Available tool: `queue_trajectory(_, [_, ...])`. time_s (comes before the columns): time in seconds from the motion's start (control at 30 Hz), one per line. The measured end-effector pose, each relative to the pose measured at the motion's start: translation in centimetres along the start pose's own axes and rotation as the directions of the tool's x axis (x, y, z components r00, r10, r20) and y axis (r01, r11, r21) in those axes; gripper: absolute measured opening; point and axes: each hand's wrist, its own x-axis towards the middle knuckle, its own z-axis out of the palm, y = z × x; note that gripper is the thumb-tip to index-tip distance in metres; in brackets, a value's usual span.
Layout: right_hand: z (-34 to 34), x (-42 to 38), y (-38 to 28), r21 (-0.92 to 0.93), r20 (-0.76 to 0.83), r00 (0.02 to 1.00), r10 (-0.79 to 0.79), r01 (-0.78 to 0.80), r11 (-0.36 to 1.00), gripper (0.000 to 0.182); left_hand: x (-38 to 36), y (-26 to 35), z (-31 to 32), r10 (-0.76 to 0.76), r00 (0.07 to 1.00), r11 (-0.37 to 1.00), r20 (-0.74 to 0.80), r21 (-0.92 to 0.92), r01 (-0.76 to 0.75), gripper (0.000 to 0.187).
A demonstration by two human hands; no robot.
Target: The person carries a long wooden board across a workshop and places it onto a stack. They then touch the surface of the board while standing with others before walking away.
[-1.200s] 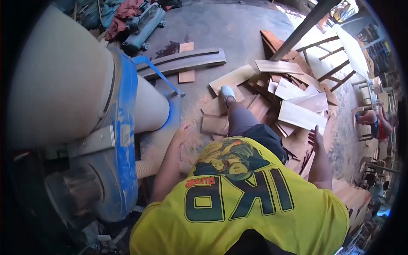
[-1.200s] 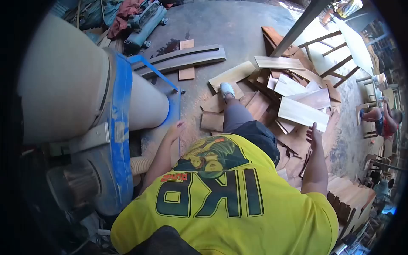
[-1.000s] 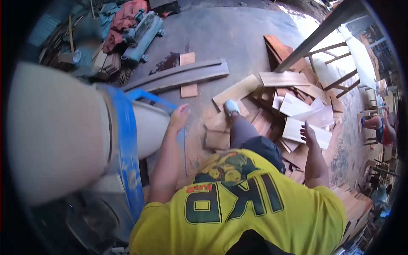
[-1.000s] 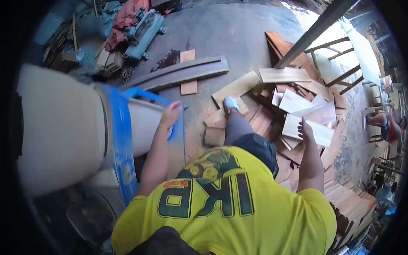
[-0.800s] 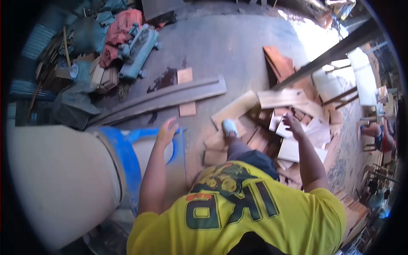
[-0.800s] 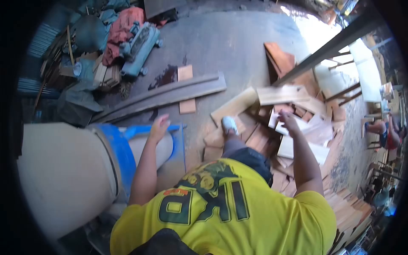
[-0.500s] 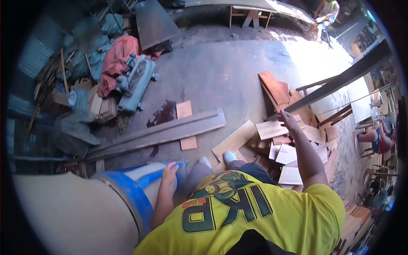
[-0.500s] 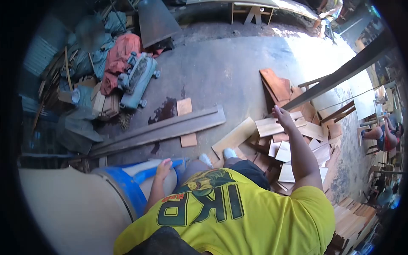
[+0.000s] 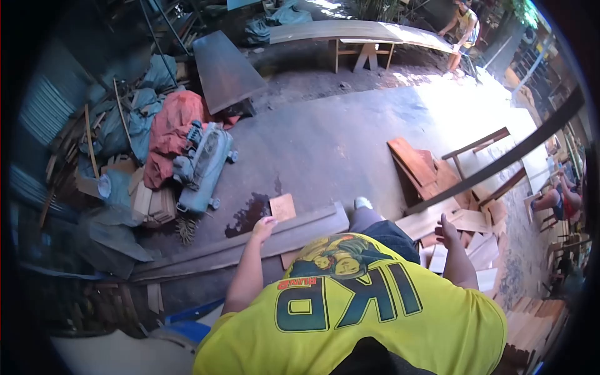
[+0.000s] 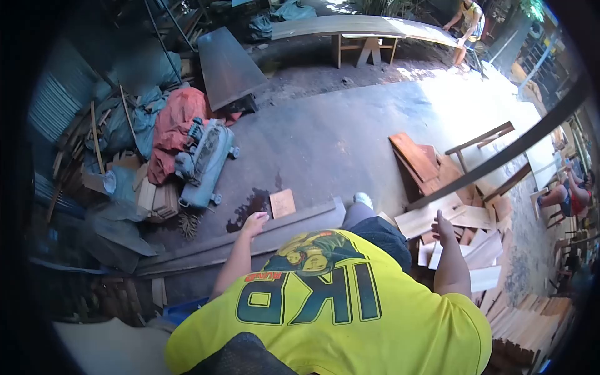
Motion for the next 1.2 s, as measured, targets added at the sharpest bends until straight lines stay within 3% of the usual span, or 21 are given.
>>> queue_trajectory(0.03, [0.8,1.7,-0.1,-0.045,0.041,0.998,0.043,-0.041,0.998,0.076,1.1,1.6,0.0,-0.001,1.000,1.000,-0.009,0.011,0.001,0.039])
queue_trajectory(0.1, [2.8,4.7,-2.5,-0.182,0.123,0.981,0.152,-0.129,0.975,0.079,4.1,5.4,-0.2,-0.006,1.000,0.979,-0.029,-0.202,0.000,0.036])
queue_trajectory(0.13, [3.8,6.6,-4.4,-0.215,0.165,0.972,0.167,-0.130,0.968,0.081,6.5,6.5,-0.3,-0.028,0.996,0.987,0.086,-0.152,0.041,0.042])
queue_trajectory(0.17, [4.6,9.4,-6.5,-0.202,0.196,0.962,0.190,-0.150,0.968,0.080,8.5,7.9,0.3,-0.023,0.996,0.982,0.085,-0.187,0.038,0.043])
queue_trajectory(0.23, [6.8,11.3,-15.0,-0.200,0.200,0.977,0.076,-0.035,0.979,0.073,11.0,12.9,2.1,-0.017,1.000,0.952,-0.010,-0.305,0.013,0.033])
queue_trajectory(0.3, [7.9,20.1,-20.2,-0.176,0.226,0.972,0.066,-0.026,0.984,0.066,16.1,11.5,3.6,0.062,0.998,0.984,-0.021,-0.165,-0.064,0.035])
queue_trajectory(0.37, [9.0,25.1,-26.6,-0.130,0.242,0.970,-0.034,0.067,0.989,0.066,19.1,10.8,3.6,-0.066,0.997,0.997,0.026,0.033,0.065,0.039])
queue_trajectory(0.43, [9.9,29.1,-32.7,-0.075,0.227,0.971,-0.070,0.089,0.993,0.065,20.0,12.4,2.7,-0.130,0.989,0.924,0.076,0.372,0.093,0.044])
queue_trajectory(0.5, [11.0,31.9,-38.2,-0.042,0.257,0.963,-0.084,0.098,0.994,0.064,21.2,11.7,1.3,-0.202,0.979,0.923,0.013,0.336,0.186,0.045])
queue_trajectory(0.57, [13.3,34.5,-43.1,0.003,0.292,0.949,-0.120,0.125,0.992,0.063,21.8,14.9,-0.2,-0.259,0.959,0.932,-0.119,0.229,0.280,0.046])
queue_trajectory(0.6, [14.5,35.6,-45.1,0.088,0.332,0.930,-0.155,0.133,0.987,0.063,22.5,16.8,-1.0,-0.263,0.955,0.920,-0.135,0.261,0.291,0.046])
queue_trajectory(0.63, [15.5,36.4,-47.3,0.169,0.368,0.909,-0.195,0.141,0.975,0.062,23.6,18.1,-1.6,-0.385,0.911,0.897,-0.144,0.174,0.407,0.046])
queue_trajectory(0.83, [23.9,41.9,-55.0,0.173,0.460,0.877,-0.137,0.063,0.983,0.061,36.7,22.0,-5.5,-0.327,0.938,0.918,-0.111,0.200,0.343,0.046])
queue_trajectory(0.97, [26.1,46.4,-58.3,0.124,0.332,0.939,-0.087,0.048,0.991,0.072,48.6,25.0,-9.0,-0.243,0.970,0.961,-0.012,0.137,0.242,0.048])
queue_trajectory(1.03, [26.9,48.7,-58.0,0.119,0.201,0.979,-0.025,0.001,0.993,0.075,55.9,29.4,-11.3,-0.216,0.976,0.949,-0.008,0.235,0.212,0.048])
queue_trajectory(1.1, [27.0,47.0,-60.5,0.017,0.148,0.977,0.151,-0.155,0.988,0.075,63.0,31.5,-13.7,-0.173,0.984,0.945,0.034,0.287,0.156,0.048])
queue_trajectory(1.17, [28.3,47.3,-62.3,0.066,0.116,0.984,0.138,-0.147,0.987,0.075,68.9,36.4,-16.0,-0.082,0.996,0.984,0.045,0.164,0.074,0.048])
queue_trajectory(1.2, [29.1,47.9,-63.7,0.108,0.085,0.988,0.126,-0.135,0.985,0.075,71.9,39.3,-17.1,-0.040,0.998,0.972,0.057,0.232,0.026,0.048])
